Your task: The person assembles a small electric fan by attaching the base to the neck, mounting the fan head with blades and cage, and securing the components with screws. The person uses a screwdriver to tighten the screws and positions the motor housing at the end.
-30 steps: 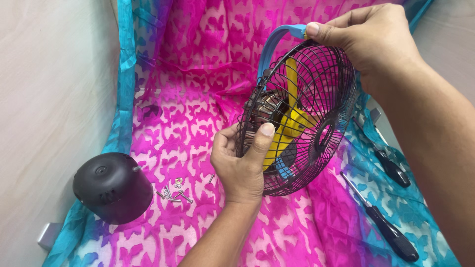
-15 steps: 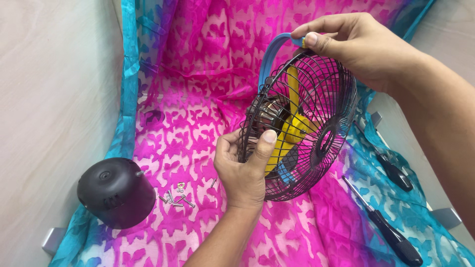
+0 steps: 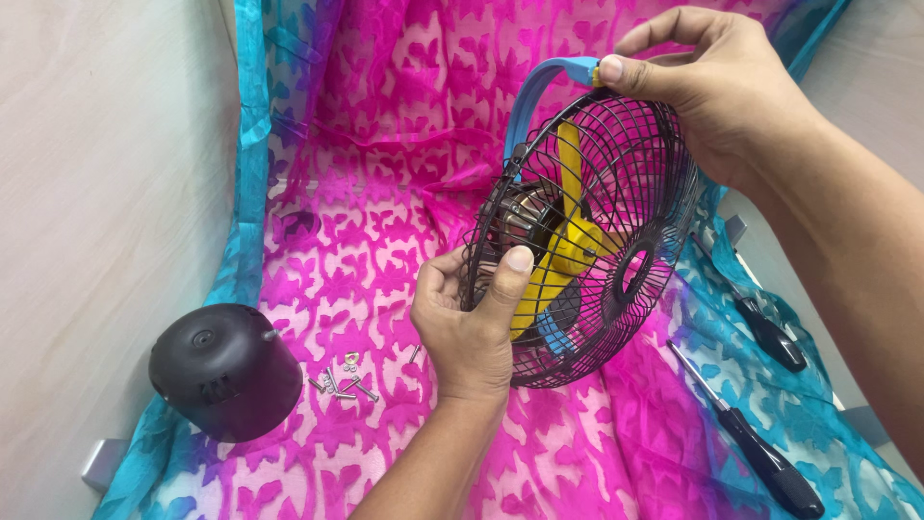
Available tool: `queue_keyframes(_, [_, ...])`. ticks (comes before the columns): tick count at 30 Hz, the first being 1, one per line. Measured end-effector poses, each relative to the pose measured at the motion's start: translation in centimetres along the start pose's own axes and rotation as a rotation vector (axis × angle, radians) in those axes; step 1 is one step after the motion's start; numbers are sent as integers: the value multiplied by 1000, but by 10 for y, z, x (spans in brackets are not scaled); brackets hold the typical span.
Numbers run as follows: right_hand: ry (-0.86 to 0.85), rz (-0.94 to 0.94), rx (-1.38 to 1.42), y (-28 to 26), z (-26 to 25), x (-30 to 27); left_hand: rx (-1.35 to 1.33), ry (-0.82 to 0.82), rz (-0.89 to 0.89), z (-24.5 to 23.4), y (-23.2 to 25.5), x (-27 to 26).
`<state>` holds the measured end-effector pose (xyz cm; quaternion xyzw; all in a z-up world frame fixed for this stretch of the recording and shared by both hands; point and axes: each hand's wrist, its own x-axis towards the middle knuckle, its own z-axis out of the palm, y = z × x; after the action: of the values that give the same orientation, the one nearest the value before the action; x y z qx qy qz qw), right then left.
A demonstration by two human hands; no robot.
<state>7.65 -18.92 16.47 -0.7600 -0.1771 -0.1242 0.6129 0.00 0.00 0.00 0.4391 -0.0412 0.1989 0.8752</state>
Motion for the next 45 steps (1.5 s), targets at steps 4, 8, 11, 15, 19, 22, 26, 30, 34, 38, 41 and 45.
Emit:
queue_keyframes(4, [45, -138, 8, 12, -1, 0, 27, 14, -7, 0, 0, -1])
queue_keyframes(8, [84, -163, -47, 15, -1, -7, 33, 16, 1, 1, 0, 0])
queue_keyframes(11, [112, -207, -84, 16, -1, -15, 33, 2, 8, 1, 0, 0])
queue_keyframes(15, [98, -229, -203, 10, -2, -18, 20, 1, 10, 2, -1, -1])
queue_keyframes(19, [52, -83, -319, -4, -7, -13, 28, 0, 2, 3, -1, -1])
queue_keyframes(22, [95, -4, -505, -12, -8, -5, 21, -1, 0, 3, 0, -1])
queue_keyframes(26, [87, 129, -464, -18, -10, 1, 21, -6, -7, 3, 1, -2])
queue_keyframes(30, [36, 146, -364, -21, -12, 3, 39, 6, -4, 3, 0, 0])
queue_keyframes(34, [91, 194, -380, -22, -13, 0, 24, 26, -14, 4, 0, 3])
queue_keyframes(38, [142, -20, -299, -18, -3, -9, 20, 29, -7, 4, -1, 3])
queue_keyframes(41, [254, -161, -470, -20, 6, -17, 18, 27, -5, 4, -1, 3])
queue_keyframes(45, [330, -217, -609, -22, 21, -28, 11, 19, 6, 4, -2, 3])
